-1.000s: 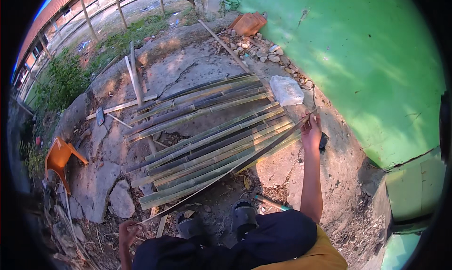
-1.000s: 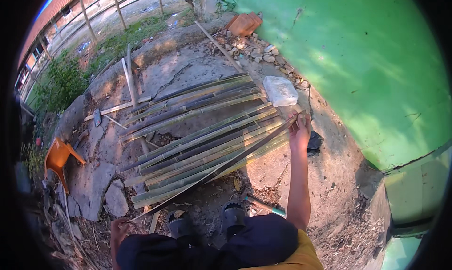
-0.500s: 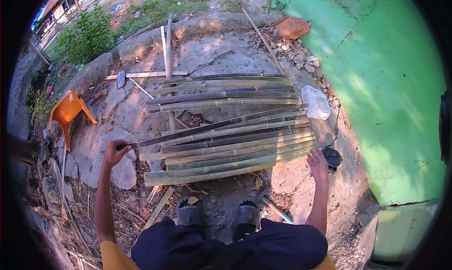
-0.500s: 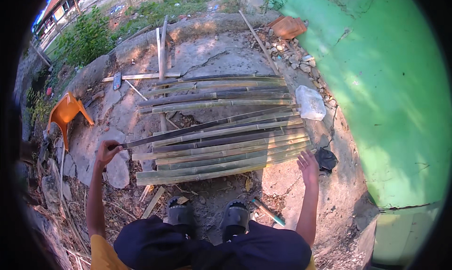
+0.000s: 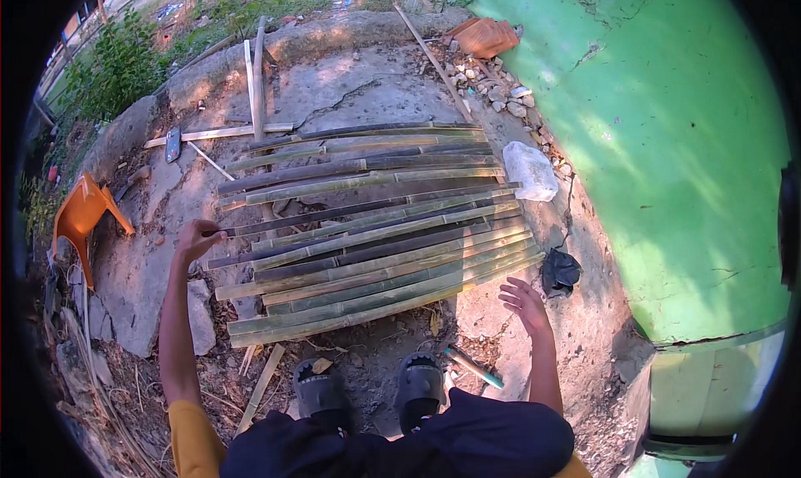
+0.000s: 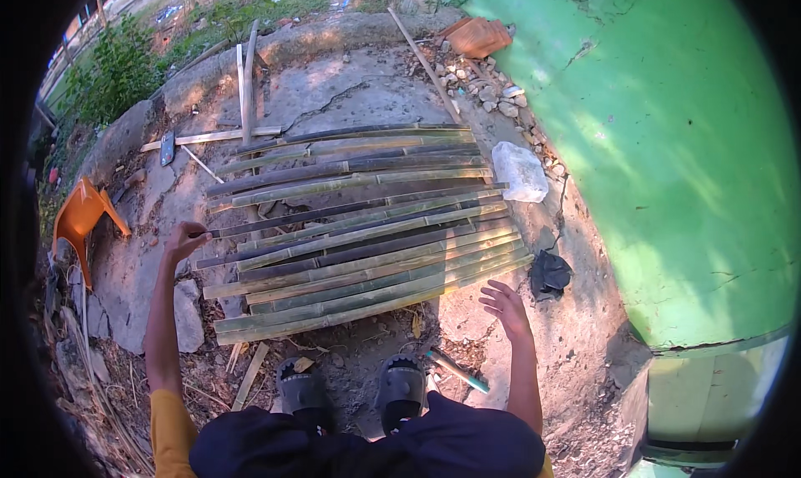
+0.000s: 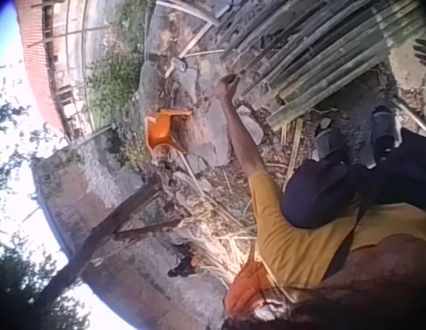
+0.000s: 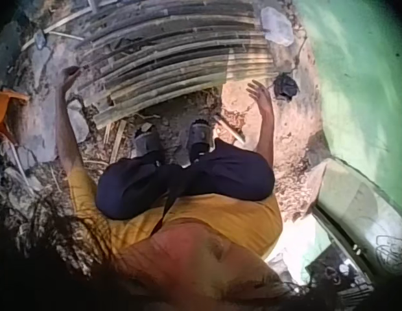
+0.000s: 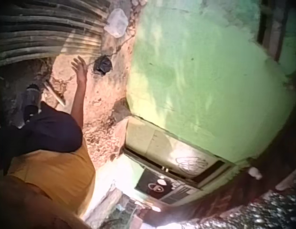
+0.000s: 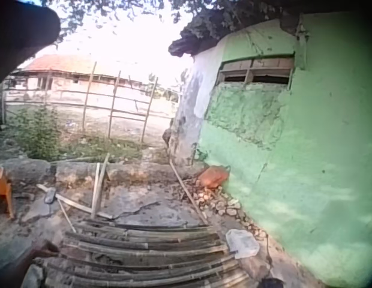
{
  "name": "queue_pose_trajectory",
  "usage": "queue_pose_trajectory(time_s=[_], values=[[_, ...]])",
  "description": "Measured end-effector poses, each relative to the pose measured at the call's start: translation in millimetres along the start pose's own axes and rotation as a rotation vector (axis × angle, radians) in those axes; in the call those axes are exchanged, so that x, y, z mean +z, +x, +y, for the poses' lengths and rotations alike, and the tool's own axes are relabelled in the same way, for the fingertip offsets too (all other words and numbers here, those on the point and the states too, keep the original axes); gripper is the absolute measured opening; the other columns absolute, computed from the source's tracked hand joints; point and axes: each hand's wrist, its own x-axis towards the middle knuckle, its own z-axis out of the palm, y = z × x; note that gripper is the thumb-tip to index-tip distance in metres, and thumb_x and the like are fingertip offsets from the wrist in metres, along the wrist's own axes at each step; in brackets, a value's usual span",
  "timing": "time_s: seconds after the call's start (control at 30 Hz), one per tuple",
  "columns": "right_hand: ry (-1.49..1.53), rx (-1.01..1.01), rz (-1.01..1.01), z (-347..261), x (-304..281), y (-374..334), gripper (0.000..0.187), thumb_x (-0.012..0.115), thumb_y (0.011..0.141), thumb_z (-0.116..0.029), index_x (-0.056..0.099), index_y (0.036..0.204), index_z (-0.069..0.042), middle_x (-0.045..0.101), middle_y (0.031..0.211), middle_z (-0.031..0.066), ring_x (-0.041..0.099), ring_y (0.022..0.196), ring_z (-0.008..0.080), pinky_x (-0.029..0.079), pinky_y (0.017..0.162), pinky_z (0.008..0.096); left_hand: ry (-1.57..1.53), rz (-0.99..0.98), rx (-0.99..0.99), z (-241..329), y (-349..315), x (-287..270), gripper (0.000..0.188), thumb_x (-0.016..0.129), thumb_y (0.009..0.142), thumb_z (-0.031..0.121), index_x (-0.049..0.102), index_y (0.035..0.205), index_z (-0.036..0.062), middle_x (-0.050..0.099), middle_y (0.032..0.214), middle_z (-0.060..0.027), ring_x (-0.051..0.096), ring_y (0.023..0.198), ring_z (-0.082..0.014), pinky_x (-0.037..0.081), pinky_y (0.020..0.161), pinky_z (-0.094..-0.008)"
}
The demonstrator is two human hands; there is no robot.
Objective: The person whittles and shapes bamboo strips using a small knife and a hammer, and then arranges the slats on the ground.
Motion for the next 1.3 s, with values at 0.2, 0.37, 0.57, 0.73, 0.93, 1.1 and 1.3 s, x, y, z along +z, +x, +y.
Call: queue_pose_trajectory(time_s=[0.2, 0.37, 0.57, 0.73, 0.93, 1.1, 1.3], values=[[-0.065, 0.038, -0.029, 4, 16, 2, 0.039, 0.052, 0.1, -0.018, 0.054, 0.136, -0.004, 0.067, 0.123, 0.0142, 0.068, 0.106, 0.0229, 0.051, 0.091, 0.0339, 0.005, -0.026, 0.002, 1, 22, 11, 0.029, 0.075, 0.084, 0.029, 0.075, 0.083, 0.0, 0.07, 0.07, -0.006, 0.066, 0.064, -0.0115, 0.05, 0.061, -0.0294], [-0.173, 0.102, -0.041, 15, 22, 2, 0.037, 0.051, 0.1, -0.017, 0.056, 0.135, -0.006, 0.068, 0.12, 0.0134, 0.069, 0.101, 0.0203, 0.052, 0.087, 0.0314, -0.134, -0.028, 0.014, -31, 31, 23, 0.028, 0.075, 0.084, 0.028, 0.075, 0.084, 0.0005, 0.071, 0.071, -0.0057, 0.066, 0.065, -0.0107, 0.05, 0.062, -0.0293], [-0.192, 0.174, -0.018, 29, 13, 0, 0.037, 0.051, 0.1, -0.017, 0.056, 0.135, -0.006, 0.068, 0.119, 0.0128, 0.069, 0.1, 0.0199, 0.052, 0.086, 0.0313, -0.035, -0.051, -0.016, -25, 44, 44, 0.025, 0.075, 0.085, 0.025, 0.074, 0.085, 0.0005, 0.07, 0.07, -0.0064, 0.064, 0.065, -0.0102, 0.05, 0.062, -0.0298], [-0.197, 0.195, -0.045, 35, 14, 8, 0.036, 0.05, 0.101, -0.018, 0.056, 0.135, -0.007, 0.068, 0.119, 0.0133, 0.069, 0.1, 0.0201, 0.052, 0.086, 0.032, 0.03, -0.093, -0.036, -18, 53, 55, 0.032, 0.075, 0.084, 0.034, 0.074, 0.085, 0.0015, 0.07, 0.07, -0.0081, 0.065, 0.066, -0.0158, 0.05, 0.064, -0.0332], [-0.228, 0.226, -0.056, 41, 16, 16, 0.037, 0.052, 0.1, -0.018, 0.055, 0.135, -0.007, 0.069, 0.119, 0.0134, 0.069, 0.101, 0.0207, 0.052, 0.086, 0.0325, 0.098, -0.185, -0.129, -31, 54, 67, 0.044, 0.071, 0.086, 0.045, 0.073, 0.089, 0.002, 0.07, 0.077, -0.0134, 0.068, 0.074, -0.0239, 0.052, 0.07, -0.0377], [-0.247, 0.239, -0.032, 43, 10, 7, 0.034, 0.051, 0.101, -0.018, 0.056, 0.133, -0.007, 0.069, 0.116, 0.0127, 0.069, 0.099, 0.0209, 0.053, 0.086, 0.0317, 0.086, -0.186, -0.116, -10, 56, 84, 0.04, 0.069, 0.088, 0.046, 0.074, 0.099, 0.0075, 0.072, 0.086, -0.0145, 0.069, 0.085, -0.0288, 0.053, 0.078, -0.0394], [-0.248, 0.273, -0.026, 53, 23, 14, 0.033, 0.051, 0.101, -0.017, 0.056, 0.132, -0.007, 0.069, 0.116, 0.0118, 0.069, 0.097, 0.0187, 0.053, 0.082, 0.0285, 0.092, -0.27, -0.1, -21, 49, 81, 0.043, 0.068, 0.088, 0.046, 0.075, 0.104, 0.0067, 0.073, 0.09, -0.0145, 0.07, 0.083, -0.0293, 0.054, 0.077, -0.0417]])
